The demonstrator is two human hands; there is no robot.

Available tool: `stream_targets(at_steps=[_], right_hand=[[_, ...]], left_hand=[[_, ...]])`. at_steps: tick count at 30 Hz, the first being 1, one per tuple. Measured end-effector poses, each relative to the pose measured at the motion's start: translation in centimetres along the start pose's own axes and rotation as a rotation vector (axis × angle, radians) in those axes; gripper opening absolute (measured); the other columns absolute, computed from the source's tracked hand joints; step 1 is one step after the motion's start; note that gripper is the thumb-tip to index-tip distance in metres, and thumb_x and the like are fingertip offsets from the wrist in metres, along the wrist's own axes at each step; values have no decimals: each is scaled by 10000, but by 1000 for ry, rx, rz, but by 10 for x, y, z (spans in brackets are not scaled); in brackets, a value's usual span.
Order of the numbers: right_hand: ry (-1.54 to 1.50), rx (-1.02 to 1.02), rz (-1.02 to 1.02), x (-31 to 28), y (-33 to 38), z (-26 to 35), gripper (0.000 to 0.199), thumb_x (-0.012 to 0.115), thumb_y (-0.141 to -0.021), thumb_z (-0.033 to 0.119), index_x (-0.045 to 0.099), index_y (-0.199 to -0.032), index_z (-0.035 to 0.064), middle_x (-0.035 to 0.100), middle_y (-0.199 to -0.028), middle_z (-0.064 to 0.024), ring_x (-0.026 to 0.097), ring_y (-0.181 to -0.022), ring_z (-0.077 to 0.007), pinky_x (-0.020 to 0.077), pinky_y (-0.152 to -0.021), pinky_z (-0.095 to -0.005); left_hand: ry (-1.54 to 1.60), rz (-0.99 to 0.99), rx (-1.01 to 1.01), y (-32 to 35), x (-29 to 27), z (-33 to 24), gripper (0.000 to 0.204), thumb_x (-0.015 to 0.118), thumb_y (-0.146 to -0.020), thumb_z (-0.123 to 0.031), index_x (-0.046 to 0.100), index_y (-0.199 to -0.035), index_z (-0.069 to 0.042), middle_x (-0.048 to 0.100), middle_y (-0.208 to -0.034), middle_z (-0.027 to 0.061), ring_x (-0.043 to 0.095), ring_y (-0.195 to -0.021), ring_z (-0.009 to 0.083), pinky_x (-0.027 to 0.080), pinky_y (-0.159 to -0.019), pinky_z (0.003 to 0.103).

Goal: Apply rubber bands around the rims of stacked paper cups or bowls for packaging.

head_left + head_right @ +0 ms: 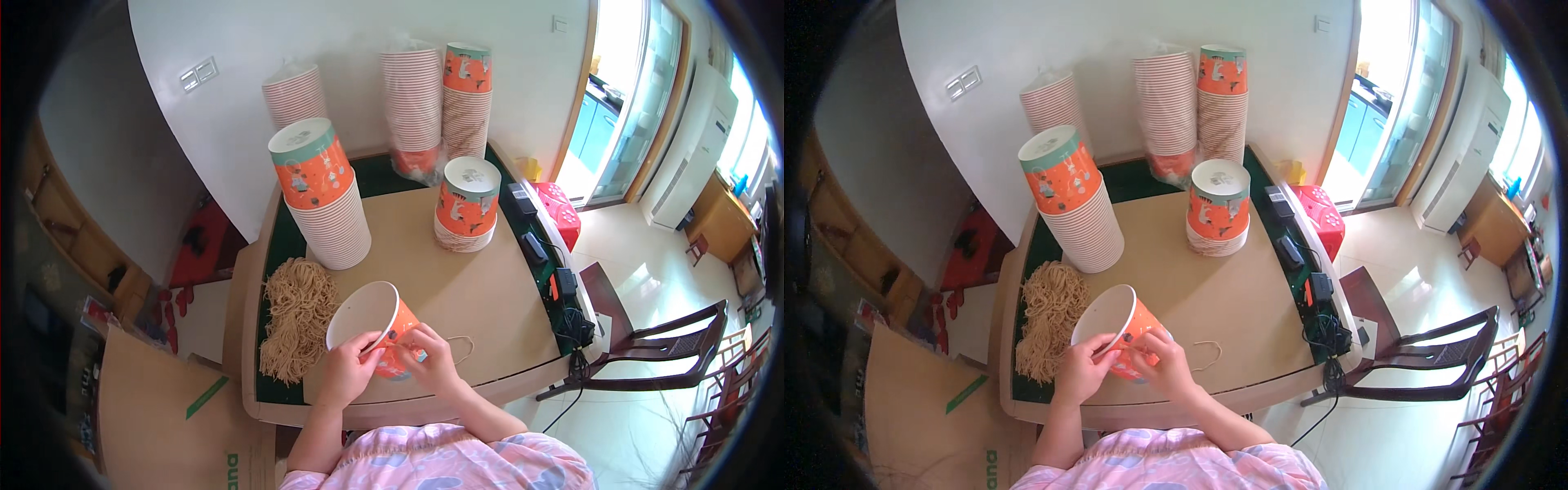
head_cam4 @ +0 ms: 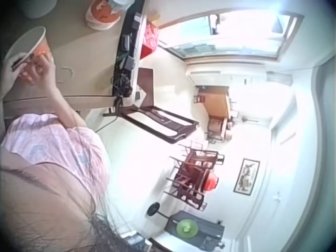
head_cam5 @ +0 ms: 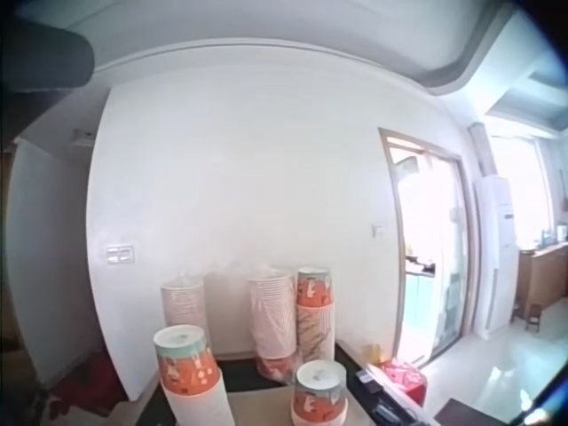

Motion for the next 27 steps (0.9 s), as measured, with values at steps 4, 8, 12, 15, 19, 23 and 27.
stream_targets(at_steps=[4,8,12,15,19,23,27], right_hand=[[168,-103,-80,0,1,6,93,682,-777,-5,631,-854,-14,599,-863,-97,597,-734,-168,483,-641,-271],[194,-141,-90,0,1,8,86,677,-778,-13,636,-853,-11,602,-866,-96,599,-730,-171,485,-633,-275],[207,-142,-86,2,1,8,85,677,-776,-14,638,-851,-9,602,-866,-96,600,-726,-175,488,-632,-279],[232,-146,-79,2,1,6,93,679,-770,-13,640,-854,-5,601,-867,-97,601,-725,-180,492,-632,-283],[198,-134,-85,2,1,6,100,681,-761,-13,639,-851,-1,601,-865,-97,603,-725,-184,495,-633,-287],[185,-122,-89,1,1,7,98,678,-758,-14,632,-844,-3,601,-860,-98,605,-724,-186,495,-634,-289],[197,-119,-81,-1,2,8,92,675,-758,-15,623,-834,-6,600,-856,-100,605,-723,-188,496,-635,-292]], left_hand=[[-5,-1,11,0,0,-3,268,641,-837,-49,618,-1098,4,686,-982,133,666,-894,155,518,-771,276],[10,4,-2,0,0,-3,269,639,-839,-50,617,-1102,2,686,-975,133,666,-887,158,517,-771,278],[17,-4,17,0,1,-1,268,638,-838,-46,617,-1102,-2,685,-974,133,666,-888,162,516,-769,283],[20,-4,16,0,1,-3,264,637,-838,-39,619,-1099,-2,684,-977,135,667,-888,167,516,-770,283],[13,-21,40,0,1,-4,262,638,-837,-36,622,-1097,-3,686,-973,133,670,-877,168,518,-763,280],[10,-26,46,0,1,-4,259,641,-836,-39,624,-1093,-5,686,-967,133,671,-866,161,521,-752,276],[29,-17,57,1,4,-1,259,641,-837,-40,624,-1093,-9,686,-964,135,672,-859,158,526,-743,276]])
Point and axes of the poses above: each hand's wrist, its own y-axis away from the middle knuckle, its own x-axis out of the palm, z = x × y, the point moved 5 cm from there along -y, towards the middle knuckle
